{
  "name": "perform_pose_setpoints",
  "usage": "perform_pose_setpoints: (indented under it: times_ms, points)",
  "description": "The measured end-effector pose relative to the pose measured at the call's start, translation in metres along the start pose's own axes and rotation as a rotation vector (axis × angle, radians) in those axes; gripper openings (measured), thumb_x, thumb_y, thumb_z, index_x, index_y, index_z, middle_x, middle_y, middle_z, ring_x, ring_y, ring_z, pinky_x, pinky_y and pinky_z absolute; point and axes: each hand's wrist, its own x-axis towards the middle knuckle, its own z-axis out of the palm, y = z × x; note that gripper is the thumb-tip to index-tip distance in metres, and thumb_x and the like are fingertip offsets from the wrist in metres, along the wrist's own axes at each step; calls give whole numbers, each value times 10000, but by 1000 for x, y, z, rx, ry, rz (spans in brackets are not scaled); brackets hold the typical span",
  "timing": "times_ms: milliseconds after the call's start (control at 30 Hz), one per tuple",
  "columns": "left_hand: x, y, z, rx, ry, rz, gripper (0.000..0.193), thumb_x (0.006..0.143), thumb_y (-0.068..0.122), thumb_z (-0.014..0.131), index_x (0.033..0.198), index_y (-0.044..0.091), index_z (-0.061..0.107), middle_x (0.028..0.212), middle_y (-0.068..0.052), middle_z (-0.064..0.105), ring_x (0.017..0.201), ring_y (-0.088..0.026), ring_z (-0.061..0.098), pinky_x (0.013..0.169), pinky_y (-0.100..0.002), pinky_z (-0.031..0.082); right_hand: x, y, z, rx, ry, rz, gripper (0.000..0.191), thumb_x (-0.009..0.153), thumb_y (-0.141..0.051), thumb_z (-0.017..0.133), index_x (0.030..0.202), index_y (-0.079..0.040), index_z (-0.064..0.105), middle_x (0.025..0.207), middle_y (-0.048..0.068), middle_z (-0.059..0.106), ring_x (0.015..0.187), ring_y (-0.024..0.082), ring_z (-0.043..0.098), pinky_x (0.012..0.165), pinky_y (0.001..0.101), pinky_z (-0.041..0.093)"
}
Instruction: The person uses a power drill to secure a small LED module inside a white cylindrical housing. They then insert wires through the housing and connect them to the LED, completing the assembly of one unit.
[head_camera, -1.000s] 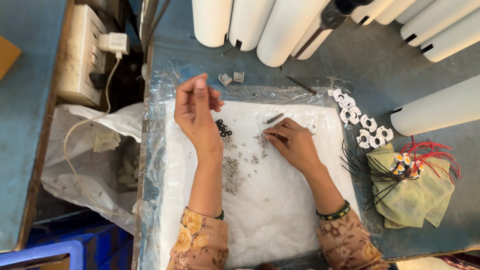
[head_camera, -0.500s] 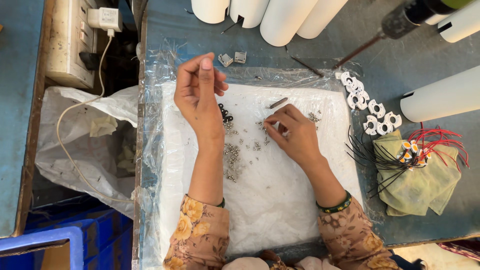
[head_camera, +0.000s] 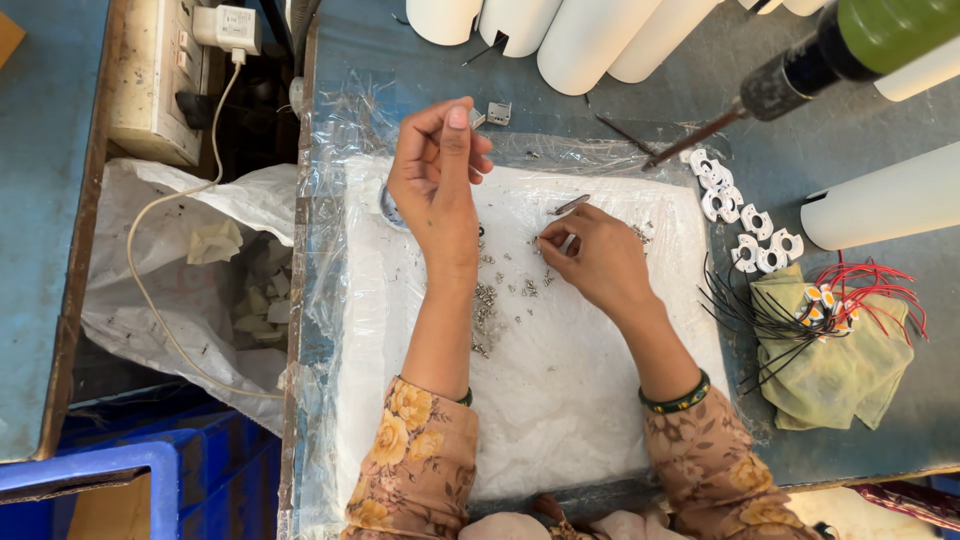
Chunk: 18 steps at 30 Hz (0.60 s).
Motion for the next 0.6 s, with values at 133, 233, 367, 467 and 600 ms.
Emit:
perform_pose_setpoints:
  times_ms: [133,233,367,467,600]
  points:
    - [0,0,1,8,-7,-7,200,1050,234,663,1116,49,700,834,-8,684,716,-60,613,625,-210,469,12,-5,-1,-258,-68,-23,108,803,-214,789,824,-108,782,832,32,699,732,217,672,661,364,533]
    - [2,3,-1,8,18,-19,197,1051,236,661,1108,52,702,836,-7,686,722,-55,608,627,-211,478,15,5,-11,-14,-109,-27,103,768,-158,815,830,-81,786,836,43,716,678,197,671,631,344,531]
    - [2,4,-3,8,26,1,190,1062,234,659,1102,54,705,820,-9,677,720,-56,604,623,-215,473,0,34,-30,444,45,199,77,860,-117,766,913,-63,752,897,17,721,693,82,721,581,252,567]
    - [1,3,0,-2,1,12,183,1062,231,660,1105,58,700,826,-9,675,724,-59,608,619,-217,467,-17,53,-34,373,107,181,84,871,-84,786,929,-28,763,869,49,719,684,88,688,613,229,536]
    - [1,4,-1,21,1,24,186,1069,237,656,1105,60,703,822,-8,678,726,-60,613,625,-217,475,-26,59,-27,261,95,103,105,849,-83,798,936,-26,781,890,45,701,698,97,673,632,237,543]
